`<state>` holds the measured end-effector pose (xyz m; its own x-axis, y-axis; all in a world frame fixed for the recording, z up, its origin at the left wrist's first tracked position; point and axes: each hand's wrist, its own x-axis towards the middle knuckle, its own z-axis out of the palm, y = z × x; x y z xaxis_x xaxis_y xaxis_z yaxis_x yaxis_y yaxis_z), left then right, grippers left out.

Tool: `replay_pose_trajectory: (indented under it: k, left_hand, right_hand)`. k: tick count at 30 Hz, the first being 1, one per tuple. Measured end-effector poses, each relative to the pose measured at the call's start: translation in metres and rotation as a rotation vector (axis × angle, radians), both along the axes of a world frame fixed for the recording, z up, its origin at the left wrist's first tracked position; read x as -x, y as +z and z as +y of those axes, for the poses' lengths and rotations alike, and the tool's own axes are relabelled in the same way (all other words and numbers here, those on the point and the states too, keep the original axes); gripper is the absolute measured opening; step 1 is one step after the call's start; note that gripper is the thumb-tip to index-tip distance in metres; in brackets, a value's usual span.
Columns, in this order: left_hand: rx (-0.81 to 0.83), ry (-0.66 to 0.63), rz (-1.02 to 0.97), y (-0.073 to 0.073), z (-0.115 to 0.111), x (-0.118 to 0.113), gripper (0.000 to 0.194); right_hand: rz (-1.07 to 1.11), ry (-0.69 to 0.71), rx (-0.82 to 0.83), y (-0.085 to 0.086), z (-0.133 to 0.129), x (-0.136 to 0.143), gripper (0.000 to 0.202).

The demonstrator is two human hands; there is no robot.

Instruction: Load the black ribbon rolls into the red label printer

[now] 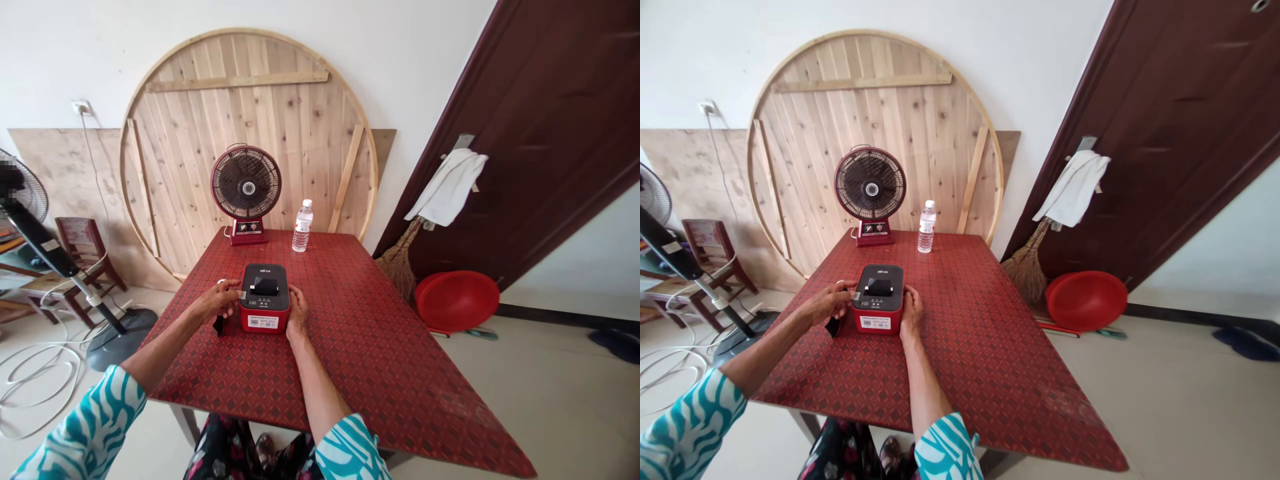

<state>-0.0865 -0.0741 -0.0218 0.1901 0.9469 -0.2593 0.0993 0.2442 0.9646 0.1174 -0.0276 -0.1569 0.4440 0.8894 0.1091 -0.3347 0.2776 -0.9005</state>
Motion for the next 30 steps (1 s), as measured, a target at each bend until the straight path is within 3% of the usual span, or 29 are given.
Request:
replay_pose_trajectory:
  k: [18,30]
  left_hand:
    - [0.16,-0.079,-0.007,-0.002,0.012,-0.001,0.05]
    - [0.137,0.016,0.007,0.0,0.007,-0.007,0.052]
  right_hand:
    - [-0.025,-0.02,0.027,-0.004,-0.002,-0.002,0.032]
    - [-0.036,-0.037,0.027,-0.002,-0.003,-0.003,0.034]
